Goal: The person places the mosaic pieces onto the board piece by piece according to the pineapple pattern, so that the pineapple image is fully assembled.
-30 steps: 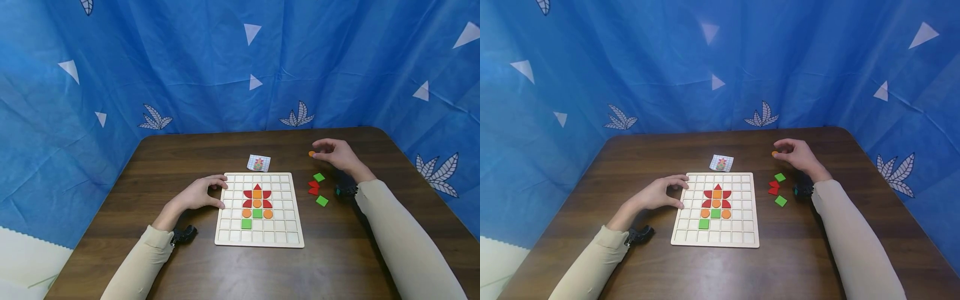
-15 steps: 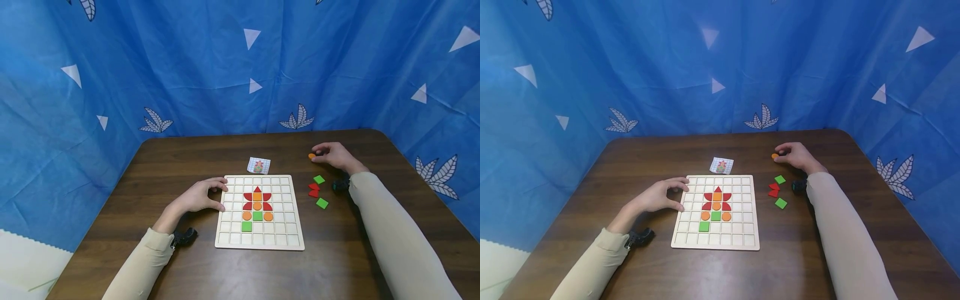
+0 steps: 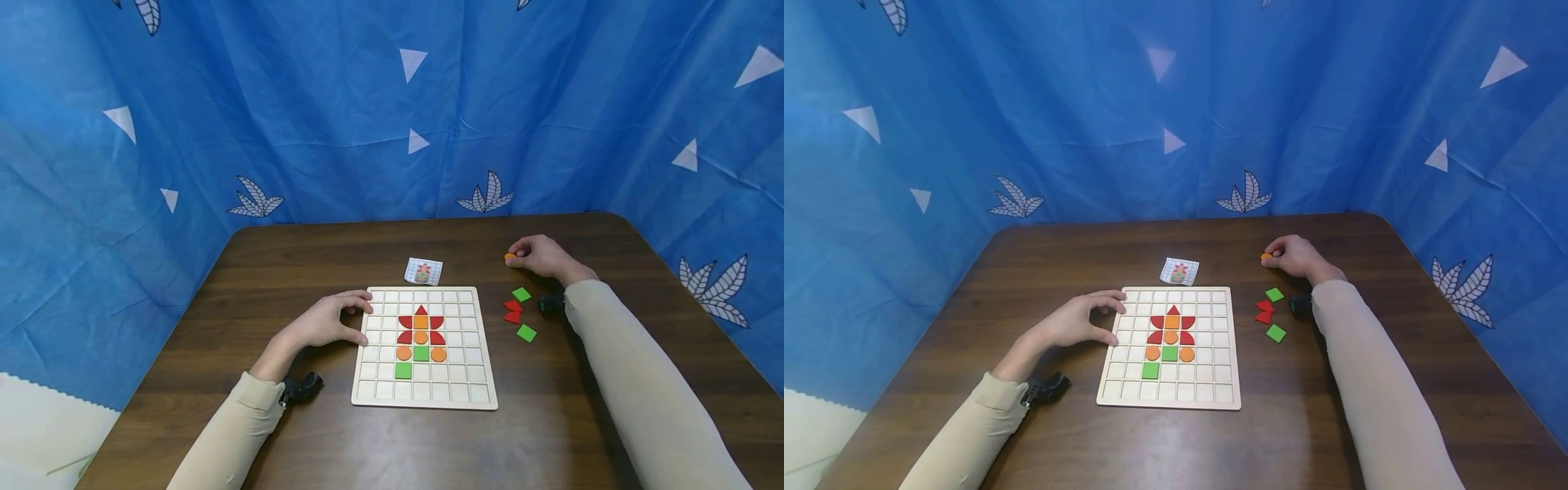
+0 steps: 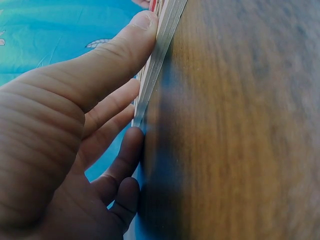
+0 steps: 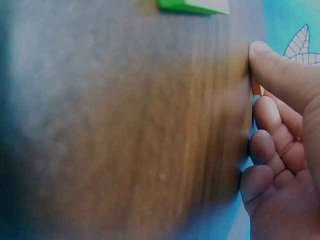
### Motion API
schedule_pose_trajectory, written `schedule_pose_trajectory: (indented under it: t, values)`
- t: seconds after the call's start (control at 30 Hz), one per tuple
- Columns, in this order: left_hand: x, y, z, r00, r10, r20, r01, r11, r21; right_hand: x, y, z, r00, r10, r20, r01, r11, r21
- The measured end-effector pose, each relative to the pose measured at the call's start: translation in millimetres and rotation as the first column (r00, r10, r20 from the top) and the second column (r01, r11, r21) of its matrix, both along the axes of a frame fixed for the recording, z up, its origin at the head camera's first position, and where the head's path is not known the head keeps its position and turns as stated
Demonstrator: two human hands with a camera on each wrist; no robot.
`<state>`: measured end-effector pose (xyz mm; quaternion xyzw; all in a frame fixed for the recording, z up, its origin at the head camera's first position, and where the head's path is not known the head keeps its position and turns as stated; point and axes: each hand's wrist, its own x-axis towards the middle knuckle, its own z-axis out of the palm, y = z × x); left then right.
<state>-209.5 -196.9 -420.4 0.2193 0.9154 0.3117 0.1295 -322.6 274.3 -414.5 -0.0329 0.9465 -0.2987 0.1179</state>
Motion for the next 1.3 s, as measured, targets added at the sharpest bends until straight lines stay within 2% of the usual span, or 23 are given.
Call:
schedule_pose_trajectory:
  t: [0.1,0.23,0.33,0.47,0.63,0.9,1.13,1.3]
  values:
    - [-0.4,-0.1,0.3,1.000,0.003,-0.002,-0.003,1.000,0.000,1.7,-3,2.3,0.997,0.064,-0.035,-0.061,0.995,0.082]
    - [-0.3,-0.2,-0.1,1.000,-0.002,-0.007,0.002,1.000,0.003,6.3,-6,3.2,0.981,0.167,-0.093,-0.146,0.969,0.199]
    - [0.1,-0.2,-0.7,1.000,-0.012,-0.004,0.012,1.000,0.007,11.1,-6,3.5,0.974,0.200,-0.109,-0.170,0.957,0.235]
    - [0.5,-0.3,-1.4,1.000,-0.013,-0.004,0.013,1.000,0.010,16.4,-5,6.0,0.973,0.190,-0.134,-0.158,0.963,0.220]
    - [0.0,-0.8,-1.5,1.000,-0.004,-0.004,0.004,1.000,0.010,28.0,-8,17.1,0.964,0.186,-0.190,-0.152,0.972,0.181]
    - [0.2,-1.8,-2.1,1.000,-0.006,-0.007,0.006,1.000,0.010,67.1,-23,35.7,0.943,0.194,-0.271,-0.166,0.979,0.120]
    - [-1.9,-1.8,-4.1,1.000,-0.009,-0.014,0.009,1.000,0.008,97.8,-45,35.3,0.920,0.207,-0.332,-0.191,0.978,0.082]
    - [-2.1,-1.0,-1.8,1.000,-0.003,-0.001,0.003,1.000,0.004,115.6,-67,32.6,0.912,0.248,-0.327,-0.237,0.969,0.076]
